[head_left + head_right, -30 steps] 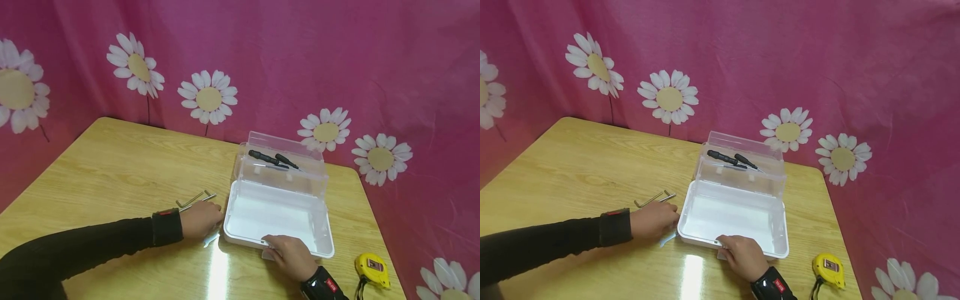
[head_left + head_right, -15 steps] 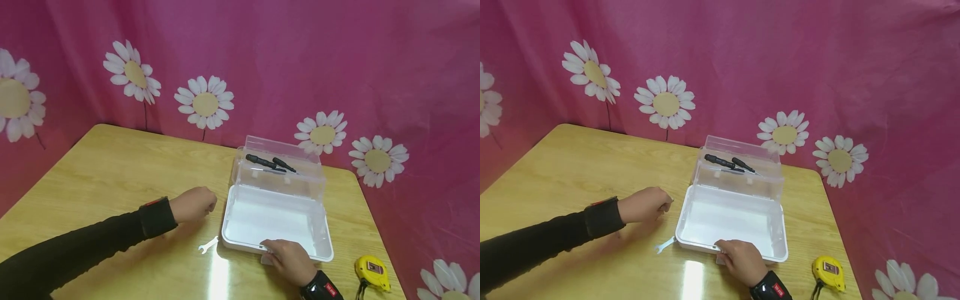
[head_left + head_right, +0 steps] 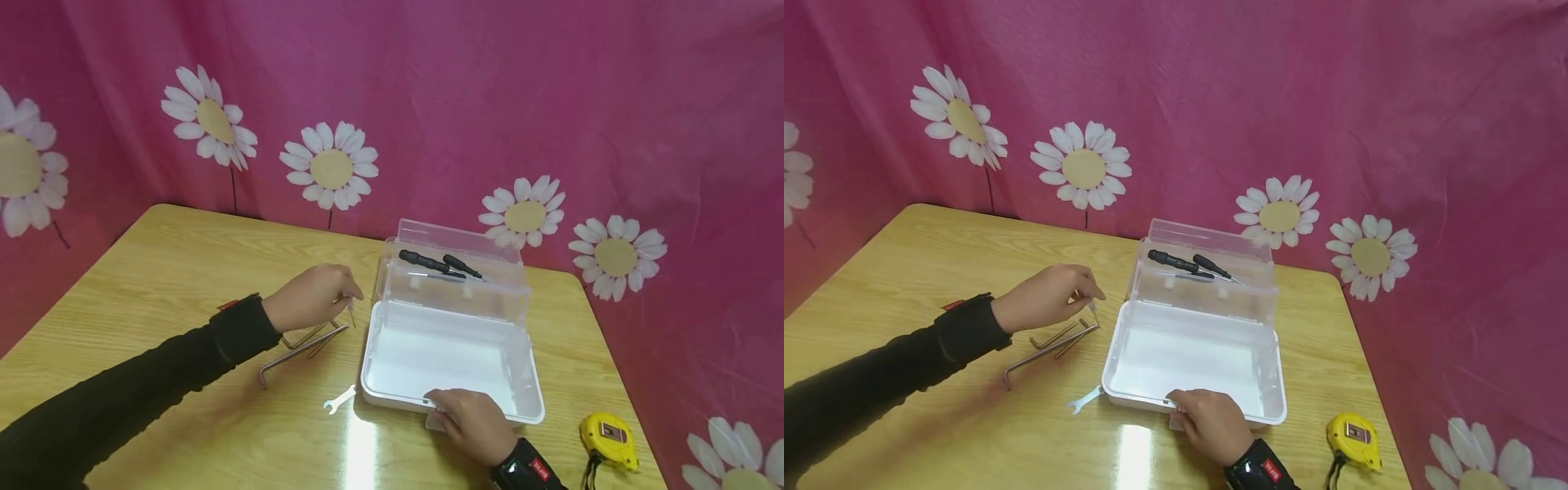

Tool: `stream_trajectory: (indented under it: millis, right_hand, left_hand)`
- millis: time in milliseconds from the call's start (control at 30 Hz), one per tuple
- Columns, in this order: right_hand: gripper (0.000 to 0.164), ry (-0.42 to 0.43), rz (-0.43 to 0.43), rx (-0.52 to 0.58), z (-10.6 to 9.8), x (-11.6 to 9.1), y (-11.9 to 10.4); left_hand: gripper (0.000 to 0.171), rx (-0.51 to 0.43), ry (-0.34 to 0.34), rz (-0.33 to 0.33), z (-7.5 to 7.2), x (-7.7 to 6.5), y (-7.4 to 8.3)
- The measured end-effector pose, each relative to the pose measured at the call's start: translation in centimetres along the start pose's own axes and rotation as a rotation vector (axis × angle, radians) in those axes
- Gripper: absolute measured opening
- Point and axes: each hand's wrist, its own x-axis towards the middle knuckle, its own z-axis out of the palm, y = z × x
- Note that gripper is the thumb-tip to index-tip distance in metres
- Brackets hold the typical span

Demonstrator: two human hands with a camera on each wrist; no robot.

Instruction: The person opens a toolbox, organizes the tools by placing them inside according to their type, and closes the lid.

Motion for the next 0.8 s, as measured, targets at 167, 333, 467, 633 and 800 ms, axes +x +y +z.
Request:
stream_trajectory:
  millis: [167,333,467,633,800]
  right_hand:
    - [0.022,-0.003,-0.007,0.008,0.0,0.0,0.1]
    - [0.023,0.011,-0.015,0.0,0.0,-0.1,0.1]
    - [0.023,0.009,-0.008,0.006,0.0,-0.1,0.2]
    - [0.023,-0.006,0.007,0.007,-0.1,-0.1,0.1]
    - [0.022,-0.015,0.019,0.01,-0.2,-0.1,0.0]
  left_hand:
    - [0.01,-0.096,0.066,-0.011,-1.1,2.0,0.3]
    - [0.011,-0.173,0.092,-0.003,-1.7,4.9,1.1]
    - [0.015,-0.22,0.105,-0.015,-1.9,7.6,1.8]
    - [0.015,-0.234,0.124,-0.017,-1.2,11.1,2.4]
    - [0.014,-0.237,0.097,-0.043,0.4,14.3,3.1]
